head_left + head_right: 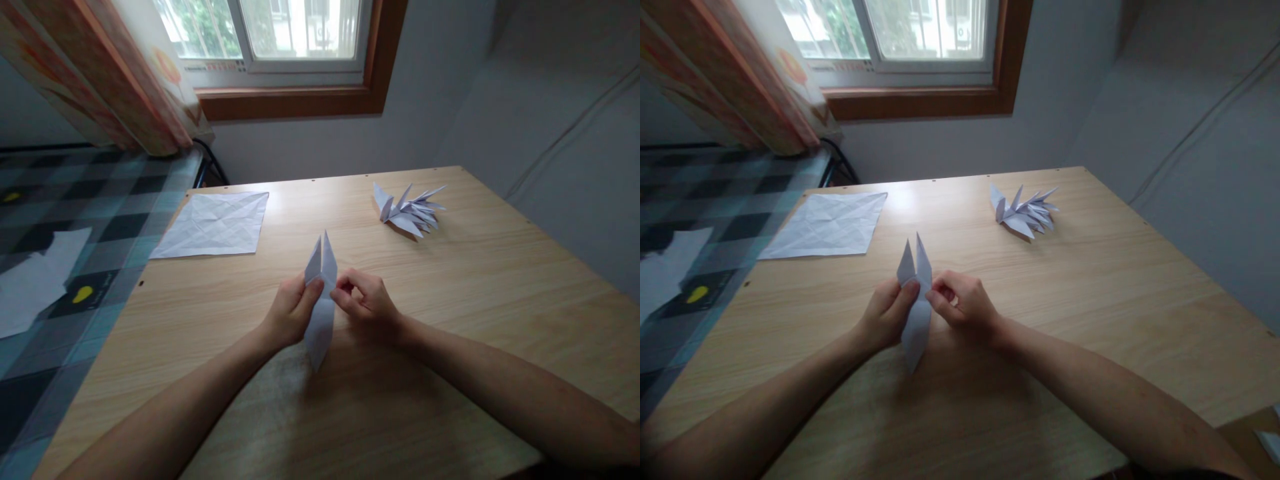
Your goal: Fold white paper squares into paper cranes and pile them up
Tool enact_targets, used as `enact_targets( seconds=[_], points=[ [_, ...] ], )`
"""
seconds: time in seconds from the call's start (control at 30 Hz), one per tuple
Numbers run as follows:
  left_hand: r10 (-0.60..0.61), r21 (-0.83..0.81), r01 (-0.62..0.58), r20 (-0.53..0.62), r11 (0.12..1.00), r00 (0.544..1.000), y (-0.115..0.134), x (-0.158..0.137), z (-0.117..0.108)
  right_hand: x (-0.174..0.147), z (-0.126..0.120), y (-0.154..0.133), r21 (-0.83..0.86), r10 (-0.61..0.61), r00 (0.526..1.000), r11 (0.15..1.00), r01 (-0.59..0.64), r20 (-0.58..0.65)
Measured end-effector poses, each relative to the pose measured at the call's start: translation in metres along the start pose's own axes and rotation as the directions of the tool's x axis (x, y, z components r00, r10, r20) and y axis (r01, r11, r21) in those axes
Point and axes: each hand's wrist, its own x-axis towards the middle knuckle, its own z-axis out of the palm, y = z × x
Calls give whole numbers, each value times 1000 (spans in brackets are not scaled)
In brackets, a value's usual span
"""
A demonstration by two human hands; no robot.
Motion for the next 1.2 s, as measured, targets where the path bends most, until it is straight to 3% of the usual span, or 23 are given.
enact_targets(
  seconds=[0.23, 0.47, 0.67, 0.9, 1.03, 1.2],
  points=[
    [9, 39, -10, 23, 999, 1000, -2, 0, 0, 1, 0, -1, -57, -32, 999, 998, 34, 37],
    [-22, -235, 29, 31, 971, 999, -6, 5, 1, 1, 0, 2, -14, 98, 995, 995, -98, -4],
    [-76, -243, 59, -61, 968, 995, -6, 8, -2, 3, -2, 0, 92, 178, 976, 977, -191, 127],
    [-117, -440, 91, -33, 893, 993, -9, 9, 3, 2, 0, 2, 164, 248, 960, 950, -267, 130],
    [-186, -524, 107, -100, 845, 978, -11, 11, 5, -1, 4, 8, 294, 290, 952, 905, -307, 102],
    [-170, -521, -20, -314, 853, 934, -15, 15, 4, -3, 8, 12, 453, 267, 948, 833, -316, 171]
  ],
)
